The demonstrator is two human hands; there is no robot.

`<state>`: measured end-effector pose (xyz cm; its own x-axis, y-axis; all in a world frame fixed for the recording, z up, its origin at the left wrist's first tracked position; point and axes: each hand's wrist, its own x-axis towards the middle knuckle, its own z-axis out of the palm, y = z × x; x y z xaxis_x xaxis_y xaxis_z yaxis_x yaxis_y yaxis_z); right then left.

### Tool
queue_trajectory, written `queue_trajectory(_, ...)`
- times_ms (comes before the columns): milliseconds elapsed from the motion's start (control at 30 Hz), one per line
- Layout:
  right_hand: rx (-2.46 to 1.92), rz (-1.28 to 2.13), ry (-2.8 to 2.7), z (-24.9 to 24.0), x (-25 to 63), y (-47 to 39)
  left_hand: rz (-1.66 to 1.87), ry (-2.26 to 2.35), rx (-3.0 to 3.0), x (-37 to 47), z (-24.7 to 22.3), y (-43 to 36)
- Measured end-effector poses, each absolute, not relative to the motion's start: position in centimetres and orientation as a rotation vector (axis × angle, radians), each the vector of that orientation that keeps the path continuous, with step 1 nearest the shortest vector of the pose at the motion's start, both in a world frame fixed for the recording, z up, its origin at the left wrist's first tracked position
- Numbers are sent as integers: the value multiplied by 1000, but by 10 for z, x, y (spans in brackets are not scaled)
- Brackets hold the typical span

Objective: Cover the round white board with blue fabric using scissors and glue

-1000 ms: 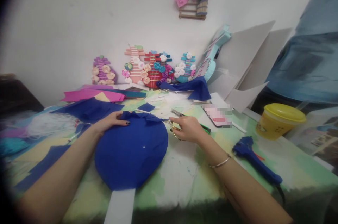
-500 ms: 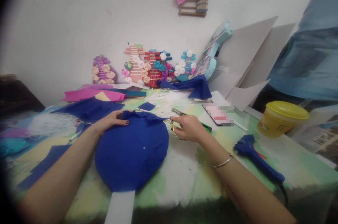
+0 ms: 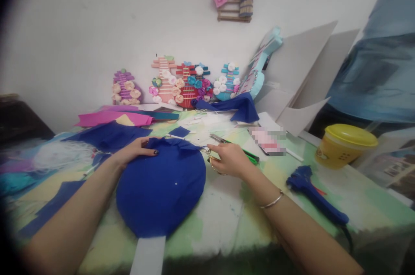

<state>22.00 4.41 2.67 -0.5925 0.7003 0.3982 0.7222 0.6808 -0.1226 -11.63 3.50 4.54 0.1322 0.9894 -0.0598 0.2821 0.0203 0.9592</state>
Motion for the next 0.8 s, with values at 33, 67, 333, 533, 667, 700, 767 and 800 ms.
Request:
queue_trajectory(33,-1109,-75,-2490,26,220,45,926,1319,1442,-116,45,35)
queue_trajectory(67,-1111,-79,-2500,25,219,45,925,1313,1437,-116,45,35)
queue_trajectory(333,-1078,-12,-2517,27,218,45,930,1250,1355,-115,45,33)
queue_trajectory(533,-1043,337,-2474,33,220,43,901,1226,1358,-114,46,33)
queue_trajectory(667,-1104,298,-2426,37,224,42,923,1279,1300,-114,46,33)
queue_trajectory(700,-1132,263,-2420,38,224,42,930,1291,1285,-114,46,33)
queue_trajectory(767,-1190,219,-2420,40,226,42,935,1296,1264,-115,45,33)
queue_trajectory(800,-1212,210,-2421,40,226,43,932,1288,1261,-116,45,34)
